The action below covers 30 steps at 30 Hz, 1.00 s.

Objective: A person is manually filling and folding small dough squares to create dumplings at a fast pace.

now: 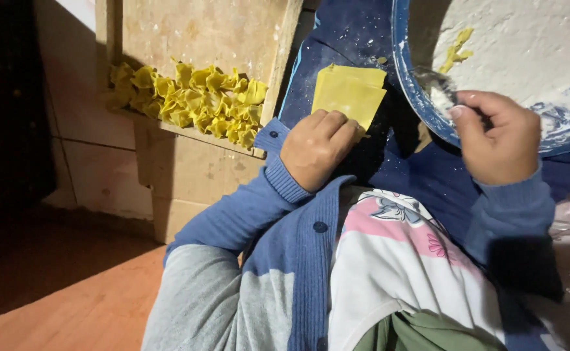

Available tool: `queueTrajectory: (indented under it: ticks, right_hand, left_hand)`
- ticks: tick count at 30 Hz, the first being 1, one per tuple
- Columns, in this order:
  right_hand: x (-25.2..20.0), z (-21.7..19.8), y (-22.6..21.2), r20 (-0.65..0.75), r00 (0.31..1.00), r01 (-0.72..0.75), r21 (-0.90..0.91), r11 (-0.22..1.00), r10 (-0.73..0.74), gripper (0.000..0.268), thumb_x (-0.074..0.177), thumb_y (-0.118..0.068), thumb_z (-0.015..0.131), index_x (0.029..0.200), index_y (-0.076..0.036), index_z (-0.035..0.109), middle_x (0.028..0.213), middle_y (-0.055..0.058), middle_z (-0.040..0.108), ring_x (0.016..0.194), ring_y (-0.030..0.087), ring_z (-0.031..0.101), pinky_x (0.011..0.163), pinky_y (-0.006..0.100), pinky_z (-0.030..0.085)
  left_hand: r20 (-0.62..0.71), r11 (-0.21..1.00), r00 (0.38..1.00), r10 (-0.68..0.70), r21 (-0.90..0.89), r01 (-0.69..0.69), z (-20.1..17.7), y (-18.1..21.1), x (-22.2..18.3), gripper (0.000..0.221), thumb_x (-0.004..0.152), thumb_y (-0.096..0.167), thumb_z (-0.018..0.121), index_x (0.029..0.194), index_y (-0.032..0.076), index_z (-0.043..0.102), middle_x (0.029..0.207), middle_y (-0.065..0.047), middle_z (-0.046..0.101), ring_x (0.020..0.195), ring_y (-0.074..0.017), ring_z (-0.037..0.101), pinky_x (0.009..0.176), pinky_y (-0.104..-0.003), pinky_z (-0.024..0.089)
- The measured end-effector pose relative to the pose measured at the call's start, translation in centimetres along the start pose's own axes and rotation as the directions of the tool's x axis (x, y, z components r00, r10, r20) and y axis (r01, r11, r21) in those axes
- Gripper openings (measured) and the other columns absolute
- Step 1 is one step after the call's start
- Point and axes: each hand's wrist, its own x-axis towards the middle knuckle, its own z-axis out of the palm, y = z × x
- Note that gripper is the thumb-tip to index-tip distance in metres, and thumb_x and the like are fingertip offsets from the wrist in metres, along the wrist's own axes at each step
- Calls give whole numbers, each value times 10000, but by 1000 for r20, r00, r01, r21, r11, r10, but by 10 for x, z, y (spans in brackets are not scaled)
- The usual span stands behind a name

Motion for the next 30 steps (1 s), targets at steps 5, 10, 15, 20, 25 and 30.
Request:
queueTrajectory:
  ticks: [5, 10, 15, 20, 25, 30]
  right_hand:
    - [5, 30, -33, 86, 983, -180, 327, 928, 161, 151, 1057, 56, 664, 1202, 96, 680, 1044, 204, 722, 874, 215, 682, 787, 320, 584]
    - [13, 73, -58, 157, 971, -240, 606, 758, 181, 142, 993, 7, 721, 1097, 74, 650, 854, 91, 652, 781, 56, 600, 652, 240, 558]
    - [23, 83, -81, 143, 985, -165, 636, 754, 94, 99, 969, 4, 769, 949, 39, 679, 714, 83, 651, 702, 34, 612, 552, 193, 515]
    - [15, 85, -60, 76, 987, -160, 527, 835, 141, 153, 954, -16, 802, 885, 21, 671, 612, 71, 588, 582, 30, 536, 475, 191, 428]
    - [8, 87, -44, 49, 982, -187, 405, 895, 183, 142, 937, -34, 811, 855, -14, 696, 535, 64, 587, 476, 46, 520, 414, 200, 388]
    - [7, 90, -35, 41, 979, -203, 326, 923, 200, 54, 902, -49, 780, 877, -71, 737, 496, 34, 554, 458, 63, 487, 440, 206, 389]
  left_hand:
    - [7, 925, 976, -218, -316, 209, -10, -7, 2, 133, 1023, 131, 633, 1001, 2, 652, 924, -160, 678, 816, -313, 659, 757, -398, 547]
    - [-36, 744, 894, -446, -570, 348, 3, -20, -8, 120, 960, 168, 716, 899, 67, 738, 831, -100, 732, 746, -332, 727, 671, -357, 575]
    - [-26, 715, 876, -482, -589, 376, 1, -14, -9, 107, 931, 198, 754, 864, 115, 758, 802, -57, 744, 720, -281, 735, 657, -314, 573]
    - [-67, 654, 835, -546, -657, 375, -10, -21, -3, 108, 949, 116, 718, 851, 72, 729, 837, -109, 745, 768, -278, 731, 730, -356, 568]
    - [-107, 432, 755, -647, -867, 248, -12, -45, -4, 146, 1031, 93, 610, 907, 39, 665, 996, -138, 740, 912, -180, 673, 839, -325, 520]
    - [-83, 179, 576, -813, -977, 112, -20, -65, -5, 79, 1025, 128, 623, 961, 109, 581, 1101, -133, 743, 919, -197, 731, 802, -305, 602]
